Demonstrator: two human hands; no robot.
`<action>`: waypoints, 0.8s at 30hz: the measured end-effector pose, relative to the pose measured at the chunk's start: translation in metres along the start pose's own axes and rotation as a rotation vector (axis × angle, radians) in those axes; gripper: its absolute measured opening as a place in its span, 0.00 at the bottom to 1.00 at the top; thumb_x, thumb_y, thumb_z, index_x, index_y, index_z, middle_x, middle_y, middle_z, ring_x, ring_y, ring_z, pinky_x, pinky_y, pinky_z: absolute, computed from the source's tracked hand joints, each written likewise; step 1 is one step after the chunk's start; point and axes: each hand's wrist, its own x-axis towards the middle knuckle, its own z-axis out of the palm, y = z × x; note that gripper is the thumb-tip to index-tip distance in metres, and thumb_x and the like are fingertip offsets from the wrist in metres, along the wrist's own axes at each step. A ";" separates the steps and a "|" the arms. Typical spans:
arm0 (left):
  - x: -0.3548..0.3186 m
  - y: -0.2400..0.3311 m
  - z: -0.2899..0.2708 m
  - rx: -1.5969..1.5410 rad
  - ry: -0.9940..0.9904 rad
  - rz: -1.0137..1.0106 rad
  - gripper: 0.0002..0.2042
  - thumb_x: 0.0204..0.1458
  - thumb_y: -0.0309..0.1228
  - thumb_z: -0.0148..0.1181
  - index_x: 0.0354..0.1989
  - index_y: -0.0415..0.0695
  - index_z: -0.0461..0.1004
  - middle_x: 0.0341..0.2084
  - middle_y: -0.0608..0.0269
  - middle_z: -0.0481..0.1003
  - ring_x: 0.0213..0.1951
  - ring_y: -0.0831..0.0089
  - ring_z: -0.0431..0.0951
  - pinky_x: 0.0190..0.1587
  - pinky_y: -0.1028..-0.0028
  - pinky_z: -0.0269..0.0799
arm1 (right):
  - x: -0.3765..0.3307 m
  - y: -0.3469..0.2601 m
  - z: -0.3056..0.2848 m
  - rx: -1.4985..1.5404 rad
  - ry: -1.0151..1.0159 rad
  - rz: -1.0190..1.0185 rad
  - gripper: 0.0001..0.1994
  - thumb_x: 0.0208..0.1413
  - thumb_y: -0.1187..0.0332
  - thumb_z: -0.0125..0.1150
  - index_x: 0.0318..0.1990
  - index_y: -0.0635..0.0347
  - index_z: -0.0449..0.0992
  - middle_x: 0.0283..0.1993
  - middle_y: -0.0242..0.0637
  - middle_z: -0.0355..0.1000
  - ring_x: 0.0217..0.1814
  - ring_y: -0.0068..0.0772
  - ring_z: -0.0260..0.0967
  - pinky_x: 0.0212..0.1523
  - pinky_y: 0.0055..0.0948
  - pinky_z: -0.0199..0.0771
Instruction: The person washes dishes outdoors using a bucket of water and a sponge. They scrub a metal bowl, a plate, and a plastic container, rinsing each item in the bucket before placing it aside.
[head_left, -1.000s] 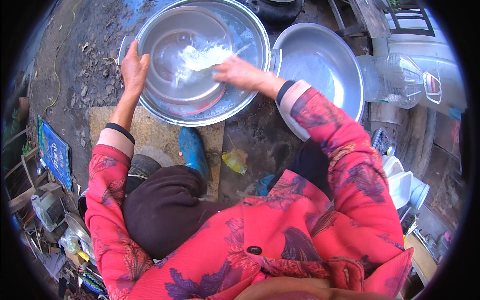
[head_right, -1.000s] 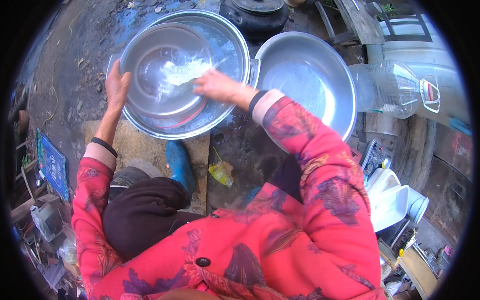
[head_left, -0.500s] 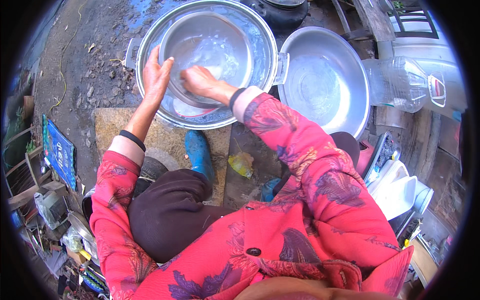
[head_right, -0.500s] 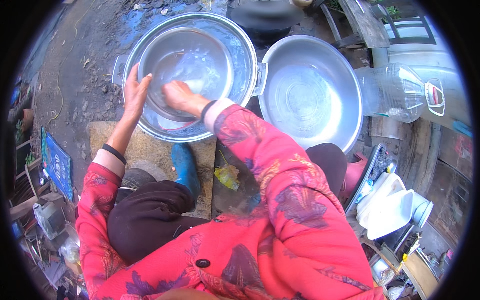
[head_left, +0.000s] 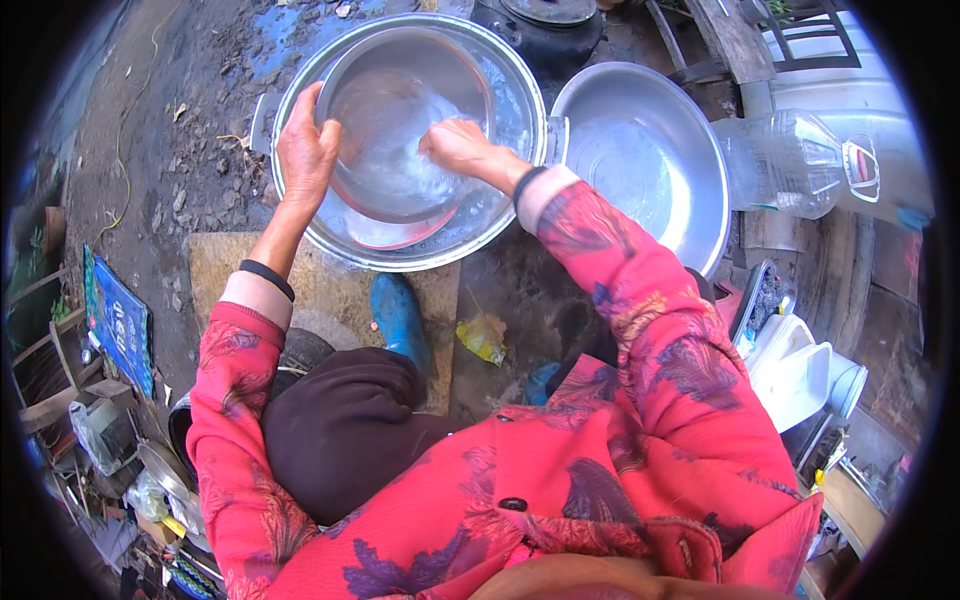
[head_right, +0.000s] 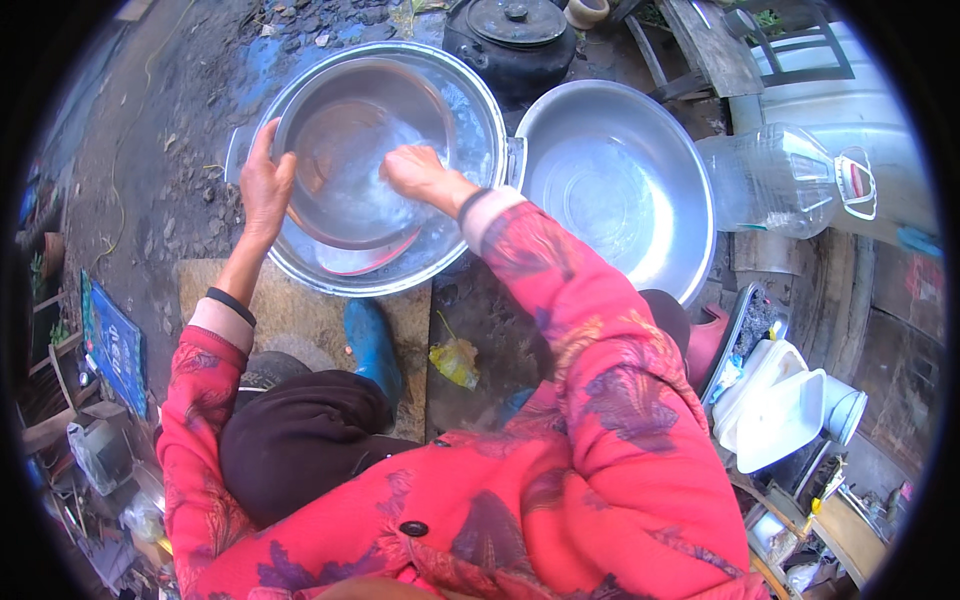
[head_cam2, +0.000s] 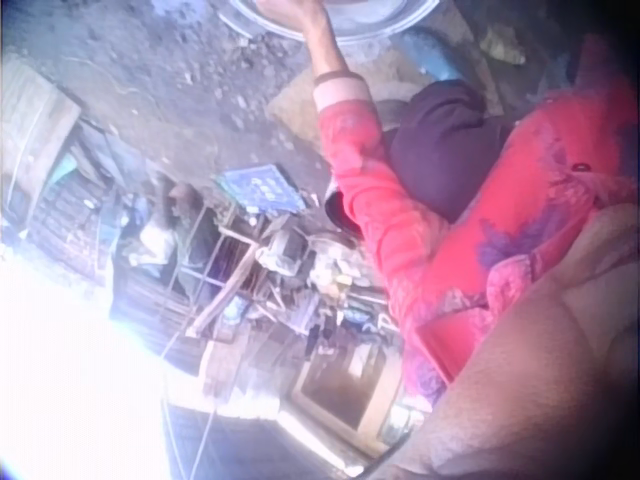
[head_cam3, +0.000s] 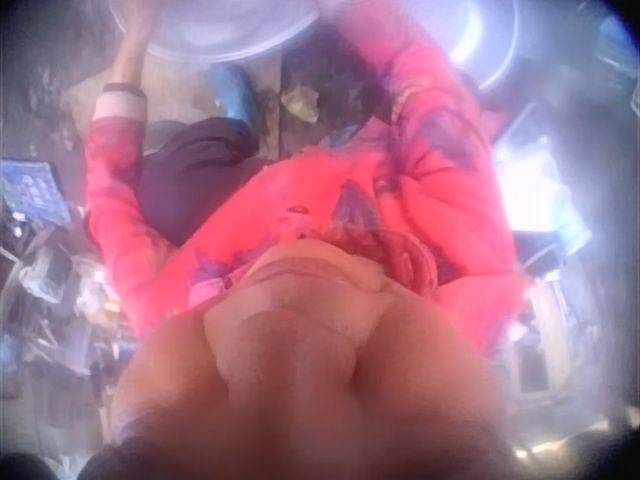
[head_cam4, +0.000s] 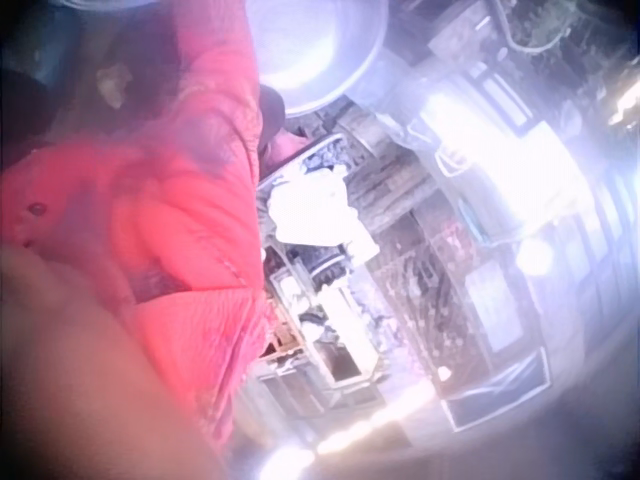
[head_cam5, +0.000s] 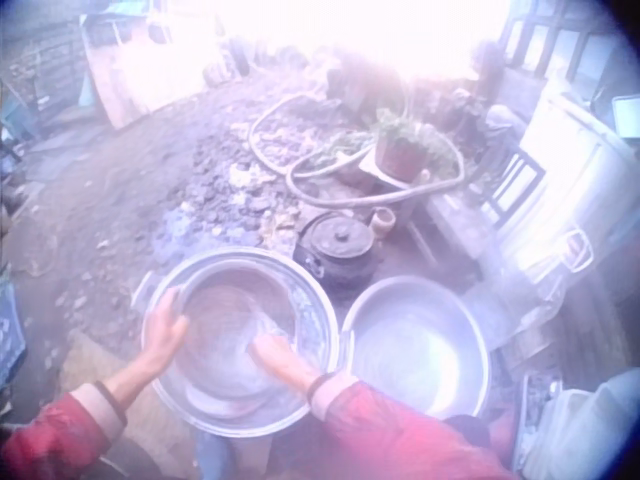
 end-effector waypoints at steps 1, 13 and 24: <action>0.006 0.002 -0.002 0.021 0.057 0.100 0.20 0.45 0.24 0.51 0.51 0.44 0.68 0.36 0.53 0.75 0.30 0.59 0.75 0.36 0.66 0.70 | -0.010 -0.002 -0.006 0.112 0.052 0.015 0.09 0.47 0.70 0.54 0.34 0.58 0.80 0.32 0.46 0.76 0.37 0.44 0.75 0.38 0.36 0.73; 0.035 0.021 -0.031 0.011 0.289 0.421 0.11 0.43 0.15 0.54 0.33 0.44 0.70 0.33 0.64 0.73 0.35 0.65 0.73 0.36 0.71 0.70 | -0.096 0.033 -0.081 1.213 0.336 0.569 0.06 0.58 0.70 0.52 0.40 0.60 0.72 0.37 0.29 0.71 0.38 0.21 0.68 0.40 0.23 0.70; -0.007 0.033 -0.038 0.073 0.134 0.720 0.09 0.40 0.14 0.54 0.25 0.43 0.66 0.33 0.64 0.75 0.36 0.65 0.73 0.40 0.69 0.65 | -0.069 -0.015 -0.115 1.113 0.631 0.067 0.09 0.57 0.68 0.55 0.42 0.62 0.73 0.44 0.34 0.72 0.42 0.22 0.69 0.43 0.22 0.69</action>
